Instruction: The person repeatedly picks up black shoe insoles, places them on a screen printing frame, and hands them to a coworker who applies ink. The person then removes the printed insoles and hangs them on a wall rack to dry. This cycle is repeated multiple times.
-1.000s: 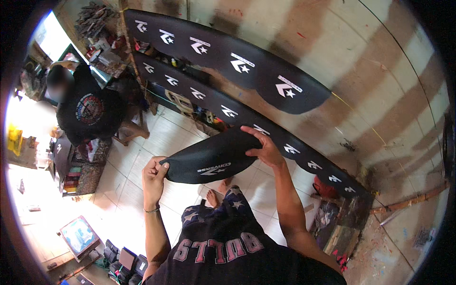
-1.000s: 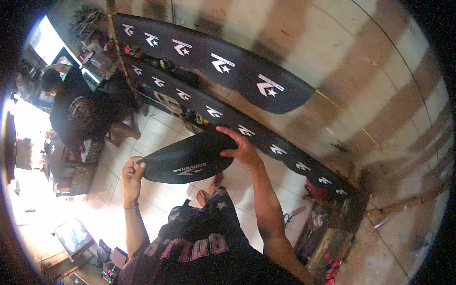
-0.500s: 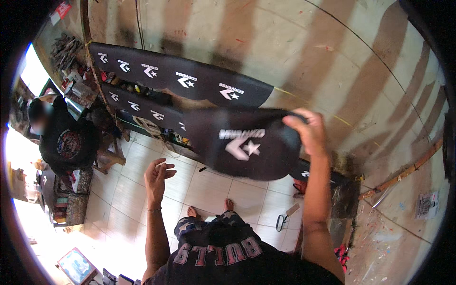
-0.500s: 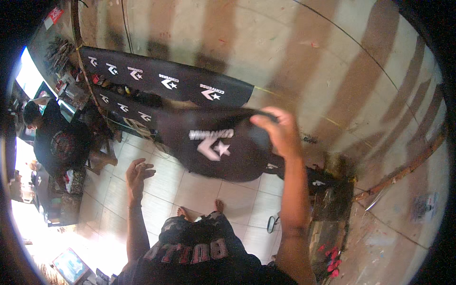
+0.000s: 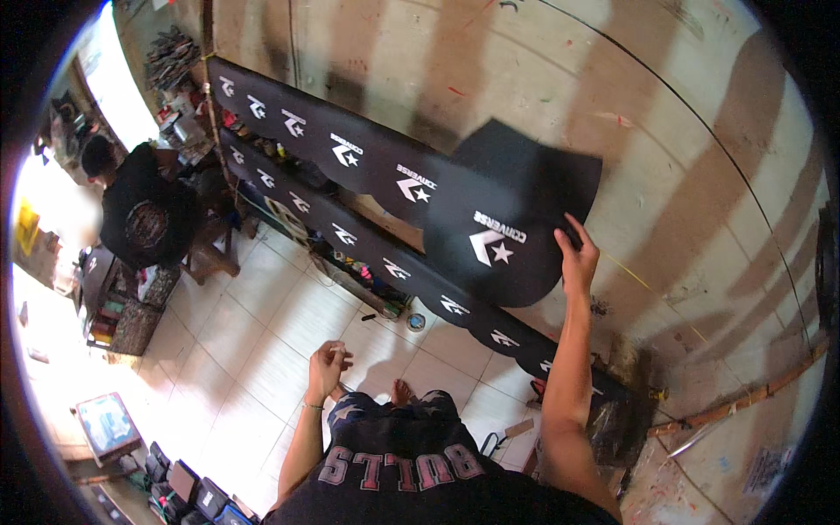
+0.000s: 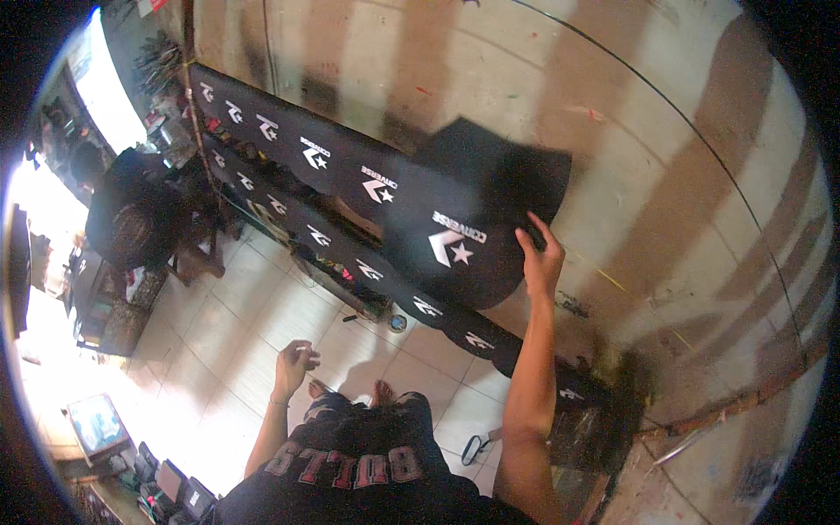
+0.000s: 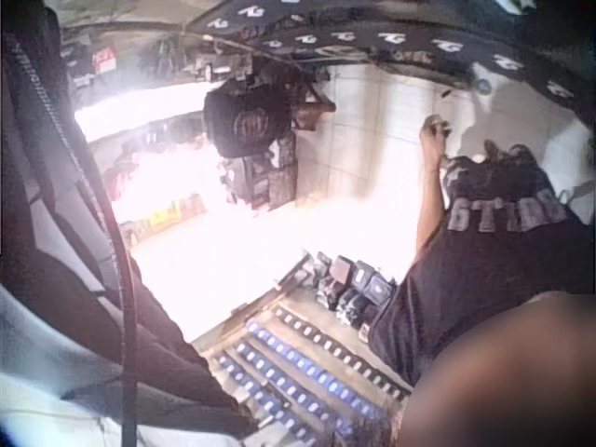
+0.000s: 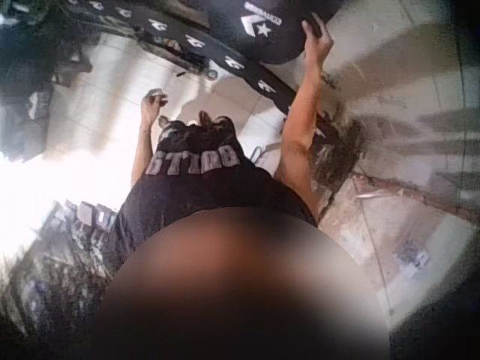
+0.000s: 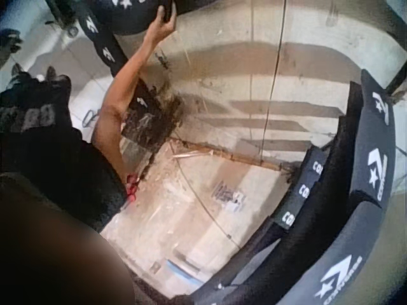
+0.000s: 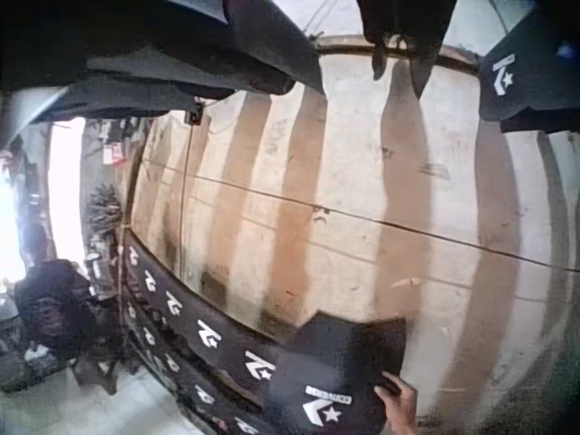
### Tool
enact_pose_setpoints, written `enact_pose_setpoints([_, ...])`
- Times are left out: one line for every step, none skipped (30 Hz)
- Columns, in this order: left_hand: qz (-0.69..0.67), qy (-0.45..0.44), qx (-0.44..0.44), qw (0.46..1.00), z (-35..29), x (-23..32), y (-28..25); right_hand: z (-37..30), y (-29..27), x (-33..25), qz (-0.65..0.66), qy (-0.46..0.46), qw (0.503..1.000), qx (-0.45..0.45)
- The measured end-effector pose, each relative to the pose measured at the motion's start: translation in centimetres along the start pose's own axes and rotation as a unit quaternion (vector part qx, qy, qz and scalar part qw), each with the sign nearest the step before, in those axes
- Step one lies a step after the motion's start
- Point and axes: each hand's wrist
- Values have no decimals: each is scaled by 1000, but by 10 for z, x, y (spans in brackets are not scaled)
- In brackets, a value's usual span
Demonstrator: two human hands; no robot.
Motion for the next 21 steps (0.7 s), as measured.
enact_pose_setpoints([21, -9, 4, 1000, -9, -12, -1, 3, 4, 15, 48, 12, 999, -5])
enact_pose_setpoints([48, -19, 7, 999, -18, -26, -3, 5, 8, 28, 89, 18, 996, -5])
enact_pose_setpoints([68, -29, 11, 997, -28, -42, -6, 5, 11, 39, 120, 38, 992, 3])
enact_pose_setpoints([92, -41, 14, 995, -38, -59, -9, 7, 14, 47, 135, 19, 991, 7])
enact_pose_setpoints([113, -65, 15, 991, -46, -75, -12, 9, 17, 54, 140, 10, 990, 19])
enact_pose_setpoints([90, -82, 26, 992, -56, -93, -15, 11, 19, 59, 139, 3, 989, 47])
enact_pose_setpoints([65, -114, 36, 991, -68, -110, -18, 13, 20, 64, 124, 1, 991, 54])
enact_pose_setpoints([30, -136, 48, 989, -82, -127, -23, 14, 20, 68, 150, -10, 988, 20])
enact_pose_setpoints([55, -133, 50, 988, -95, -145, -30, 15, 21, 70, 168, -16, 986, 8])
enact_pose_setpoints([72, -131, 45, 988, -107, -160, -38, 15, 20, 72, 171, -22, 985, 10])
enact_pose_setpoints([185, -135, -24, 973, -119, -171, -50, 15, 22, 72, 151, -10, 988, 13])
enact_pose_setpoints([203, -133, -75, 967, -116, -179, -63, 16, 23, 70, 81, -62, 994, 43])
enact_pose_setpoints([215, -141, -117, 959, -102, -184, -76, 16, 21, 68, -26, -79, 994, 66])
enact_pose_setpoints([211, -172, -138, 952, -90, -185, -90, 17, 19, 67, -24, -51, 996, 63])
enact_pose_setpoints([202, -204, -152, 946, -80, -188, -107, 11, 19, 66, 79, -18, 996, 39])
enact_pose_setpoints([199, -230, -163, 939, -71, -191, -123, 4, 22, 64, 137, -9, 989, 50])
enact_pose_setpoints([201, -249, -168, 932, -59, -193, -138, -7, 12, 71, 108, -17, 992, 70])
enact_pose_setpoints([203, -256, -170, 930, -50, -193, -155, -28, 13, 72, 87, 49, 992, 82])
enact_pose_setpoints([198, -266, -164, 929, -44, -193, -167, -48, 16, 81, 108, 59, 981, 151])
enact_pose_setpoints([191, -270, -155, 931, -39, -193, -178, -67, 21, 94, 133, 10, 966, 220])
enact_pose_setpoints([179, -268, -147, 935, -35, -192, -189, -94, 31, 112, 104, 59, 955, 272])
Point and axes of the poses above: each hand's wrist, its own z-axis towards the middle knuckle, its own y-axis out of the palm, x = y × z, and after that the axes turned 15 degrees about y, right-handed
